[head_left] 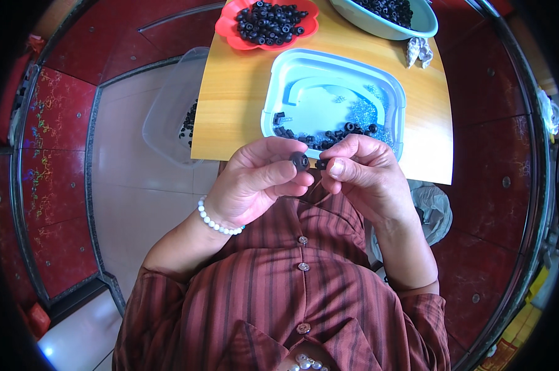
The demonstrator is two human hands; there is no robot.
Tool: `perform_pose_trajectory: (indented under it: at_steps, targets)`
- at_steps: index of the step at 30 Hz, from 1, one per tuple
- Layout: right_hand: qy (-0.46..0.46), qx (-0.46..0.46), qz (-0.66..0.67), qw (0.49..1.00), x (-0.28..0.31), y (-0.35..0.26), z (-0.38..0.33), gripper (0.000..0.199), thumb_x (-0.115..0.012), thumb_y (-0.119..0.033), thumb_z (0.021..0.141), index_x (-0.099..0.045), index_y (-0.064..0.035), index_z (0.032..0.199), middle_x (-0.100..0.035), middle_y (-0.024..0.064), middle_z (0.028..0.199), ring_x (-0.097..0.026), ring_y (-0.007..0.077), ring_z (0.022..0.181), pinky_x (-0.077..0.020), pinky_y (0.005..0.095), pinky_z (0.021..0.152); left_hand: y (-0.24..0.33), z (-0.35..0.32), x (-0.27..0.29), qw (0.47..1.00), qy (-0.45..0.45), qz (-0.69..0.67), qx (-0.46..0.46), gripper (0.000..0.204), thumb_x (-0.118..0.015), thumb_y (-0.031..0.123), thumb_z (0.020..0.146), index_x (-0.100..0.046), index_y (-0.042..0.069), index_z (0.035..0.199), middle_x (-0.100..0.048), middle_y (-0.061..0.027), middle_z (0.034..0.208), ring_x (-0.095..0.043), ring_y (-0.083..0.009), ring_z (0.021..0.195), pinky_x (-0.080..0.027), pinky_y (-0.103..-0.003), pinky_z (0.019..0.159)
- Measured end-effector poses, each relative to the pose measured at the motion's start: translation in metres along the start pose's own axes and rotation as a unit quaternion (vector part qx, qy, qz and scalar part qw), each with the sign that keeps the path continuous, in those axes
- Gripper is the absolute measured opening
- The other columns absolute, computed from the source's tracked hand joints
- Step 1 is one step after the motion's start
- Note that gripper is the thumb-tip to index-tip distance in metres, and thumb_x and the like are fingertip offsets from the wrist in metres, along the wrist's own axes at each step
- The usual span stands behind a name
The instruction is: The person inserts white plastic pins into black plastic rings by hand.
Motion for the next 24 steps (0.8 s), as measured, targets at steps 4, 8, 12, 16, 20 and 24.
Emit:
perform_pose_trajectory:
  at_steps: [4,8,12,16,20,24]
  targets:
    - [-0.001,-0.004,0.006,1.0,-0.002,-0.002,0.001,0.009,-0.068,-0.001,0.08,-0.065,0.0033,0.088,-0.066,0.0115,0.084,-0.059,0.0142,0.067,-0.0499,0.0267,0.064,0.0,0.001,0.0,1.0,0.004,0.009,-0.009,0.028,-0.058,0.001,0.087,-0.057,0.002,0.115,-0.063,-0.0101,0.108,-0.066,-0.0221,0.091,-0.057,-0.031,0.079]
    - [0.007,-0.003,-0.005,1.0,-0.002,-0.001,0.001,0.007,-0.067,0.0,0.08,-0.065,0.0032,0.087,-0.066,0.0117,0.084,-0.06,0.0142,0.067,-0.0503,0.0266,0.064,0.0,0.001,0.0,1.0,0.017,0.02,-0.007,0.028,-0.06,0.001,0.086,-0.058,0.002,0.114,-0.064,-0.0114,0.105,-0.067,-0.0226,0.09,-0.057,-0.031,0.079]
    - [0.01,0.019,-0.045,0.999,-0.003,-0.002,0.001,0.007,-0.068,0.001,0.08,-0.065,0.0032,0.086,-0.066,0.0109,0.082,-0.06,0.0134,0.068,-0.0504,0.0257,0.064,0.001,0.001,-0.003,0.999,0.024,0.034,-0.003,0.027,-0.06,0.0,0.086,-0.059,0.001,0.112,-0.065,-0.0147,0.101,-0.067,-0.0238,0.088,-0.057,-0.031,0.078]
    - [0.006,0.036,-0.107,0.994,-0.007,-0.006,0.0,0.007,-0.068,0.001,0.08,-0.064,0.0034,0.085,-0.066,0.0105,0.081,-0.061,0.013,0.071,-0.0514,0.0252,0.066,0.001,0.001,-0.002,0.998,0.035,0.044,-0.007,0.026,-0.06,0.0,0.086,-0.059,0.0,0.112,-0.065,-0.0161,0.1,-0.067,-0.0243,0.087,-0.058,-0.031,0.078]
    - [0.014,0.057,-0.168,0.984,-0.012,-0.011,-0.003,0.007,-0.067,0.002,0.08,-0.064,0.0039,0.086,-0.066,0.0108,0.082,-0.064,0.014,0.074,-0.053,0.0248,0.067,0.001,0.001,-0.001,0.998,0.042,0.051,-0.01,0.025,-0.06,0.001,0.086,-0.059,-0.001,0.111,-0.065,-0.016,0.101,-0.068,-0.0241,0.086,-0.058,-0.031,0.077]
    - [0.02,0.062,-0.173,0.983,-0.015,-0.012,-0.004,0.01,-0.068,0.003,0.079,-0.063,0.005,0.088,-0.066,0.0108,0.084,-0.065,0.0154,0.077,-0.0541,0.0253,0.069,0.003,0.0,-0.003,0.993,0.045,0.104,-0.044,0.025,-0.061,0.002,0.086,-0.059,-0.002,0.11,-0.065,-0.015,0.102,-0.068,-0.0223,0.082,-0.058,-0.03,0.076]
Point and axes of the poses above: each hand's wrist, its own z-axis towards the middle knuckle, its own x-axis out of the back of the hand, y = z × x, the point moved 5 cm from there along z, towards the middle knuckle
